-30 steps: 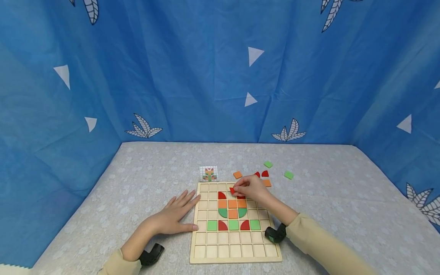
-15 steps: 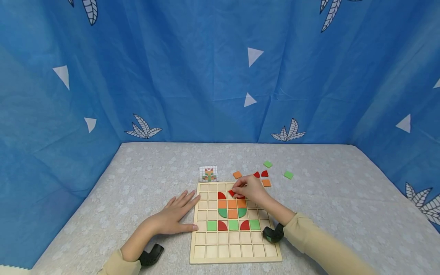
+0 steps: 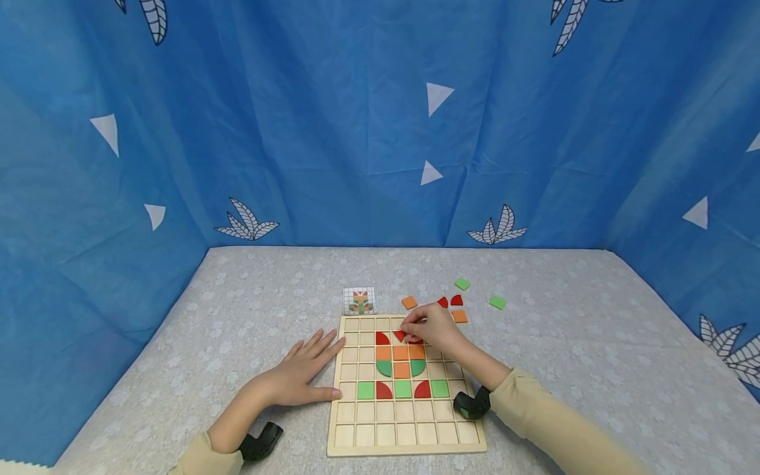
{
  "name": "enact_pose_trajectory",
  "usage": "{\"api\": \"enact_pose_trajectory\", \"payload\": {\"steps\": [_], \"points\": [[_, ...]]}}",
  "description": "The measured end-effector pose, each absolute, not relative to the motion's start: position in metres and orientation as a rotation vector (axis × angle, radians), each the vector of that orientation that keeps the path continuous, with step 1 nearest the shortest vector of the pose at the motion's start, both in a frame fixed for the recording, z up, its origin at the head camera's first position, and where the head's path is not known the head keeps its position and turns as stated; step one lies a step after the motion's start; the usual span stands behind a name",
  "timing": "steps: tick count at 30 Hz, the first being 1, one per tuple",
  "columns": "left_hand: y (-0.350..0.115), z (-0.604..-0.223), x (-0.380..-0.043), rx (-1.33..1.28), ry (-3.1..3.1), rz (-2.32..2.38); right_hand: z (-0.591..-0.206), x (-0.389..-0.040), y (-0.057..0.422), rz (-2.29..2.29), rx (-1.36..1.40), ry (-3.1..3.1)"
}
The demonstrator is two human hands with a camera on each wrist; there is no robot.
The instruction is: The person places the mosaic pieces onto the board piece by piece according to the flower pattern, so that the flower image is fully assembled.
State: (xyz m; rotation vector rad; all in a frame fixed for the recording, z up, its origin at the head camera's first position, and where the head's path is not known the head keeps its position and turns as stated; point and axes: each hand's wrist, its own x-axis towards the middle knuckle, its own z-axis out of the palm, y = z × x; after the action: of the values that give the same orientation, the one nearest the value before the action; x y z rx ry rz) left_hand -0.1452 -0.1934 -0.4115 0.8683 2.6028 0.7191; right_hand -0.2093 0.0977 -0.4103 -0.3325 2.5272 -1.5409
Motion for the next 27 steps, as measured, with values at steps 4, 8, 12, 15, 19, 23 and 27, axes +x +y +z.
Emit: {"api": "enact_pose_trajectory", "payload": {"steps": [4,8,12,15,19,23,27], "points": [[-0.1937,-0.412,-0.1454,0.872,2.604,0.717,-0.4103,-0.2092,0.097,-1.534,-0.319,2.537],[-0.1936,-0.4127,-0.1456,0.878,2.606,0.717,-0.4103,-0.2091,0.096,-1.507,-0.298,2.565],[-0.1931,-0.4133,-0.1458,0.881,2.607,0.72,-0.4104,-0.2093,0.0961,-1.512,-0.291,2.56],[-0.1928,-0.4131,-0.1456,0.878,2.609,0.718,-0.4097,-0.2093,0.0971,-1.537,-0.293,2.533],[-0.1926,-0.4129,-0.1456,0.871,2.608,0.716,-0.4086,-0.2099,0.0988,-1.595,-0.293,2.487],[-0.1925,-0.4132,-0.1459,0.87,2.605,0.716,-0.4077,-0.2106,0.0995,-1.631,-0.302,2.461],[-0.1924,-0.4128,-0.1458,0.87,2.605,0.716,-0.4064,-0.2098,0.0992,-1.606,-0.312,2.456]]}}
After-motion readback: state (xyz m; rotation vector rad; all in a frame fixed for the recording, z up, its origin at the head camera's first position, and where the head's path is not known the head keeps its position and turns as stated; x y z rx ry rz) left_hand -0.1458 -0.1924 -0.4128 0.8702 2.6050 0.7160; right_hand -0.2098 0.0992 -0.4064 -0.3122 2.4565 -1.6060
